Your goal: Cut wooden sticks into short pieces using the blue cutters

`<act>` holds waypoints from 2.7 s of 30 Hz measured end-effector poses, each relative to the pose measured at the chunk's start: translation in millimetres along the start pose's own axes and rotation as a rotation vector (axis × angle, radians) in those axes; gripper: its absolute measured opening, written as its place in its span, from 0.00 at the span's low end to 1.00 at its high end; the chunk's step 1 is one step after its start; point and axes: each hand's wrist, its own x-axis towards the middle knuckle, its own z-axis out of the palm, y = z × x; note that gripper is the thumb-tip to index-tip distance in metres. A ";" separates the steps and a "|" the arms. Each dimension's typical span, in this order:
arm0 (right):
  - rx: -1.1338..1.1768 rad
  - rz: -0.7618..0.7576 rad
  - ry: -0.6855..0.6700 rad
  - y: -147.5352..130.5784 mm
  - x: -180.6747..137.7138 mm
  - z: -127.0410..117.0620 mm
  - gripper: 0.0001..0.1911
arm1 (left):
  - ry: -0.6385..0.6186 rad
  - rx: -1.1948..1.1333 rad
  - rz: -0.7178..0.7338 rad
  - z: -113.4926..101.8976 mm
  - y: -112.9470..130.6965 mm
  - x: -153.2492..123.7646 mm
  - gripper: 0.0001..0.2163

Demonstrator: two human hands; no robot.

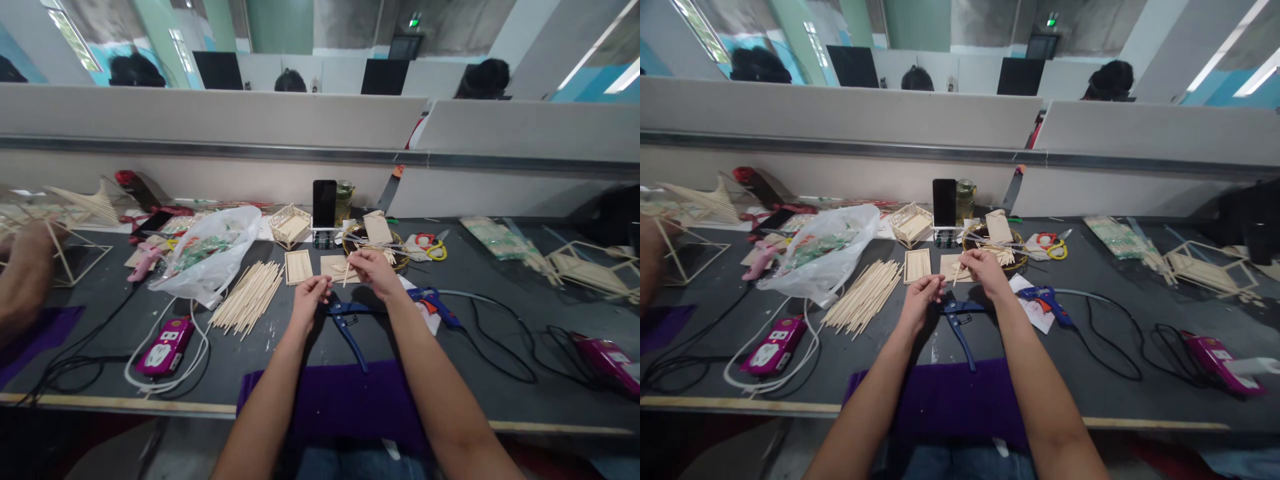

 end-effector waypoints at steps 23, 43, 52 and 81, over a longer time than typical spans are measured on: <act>0.572 0.168 0.046 32.3 -30.5 19.8 0.15 | -0.111 -0.185 -0.290 3.2 5.2 -6.7 0.10; 0.092 0.004 0.050 31.8 -37.3 30.9 0.15 | -0.052 -0.097 -0.173 7.6 1.7 -8.8 0.18; 0.148 0.058 0.038 27.8 -38.2 29.3 0.14 | -0.124 -0.121 -0.230 5.7 2.9 -8.4 0.16; -0.794 -0.241 -0.071 57.9 -29.8 23.1 0.08 | 0.042 0.115 0.006 -1.2 -12.8 3.0 0.10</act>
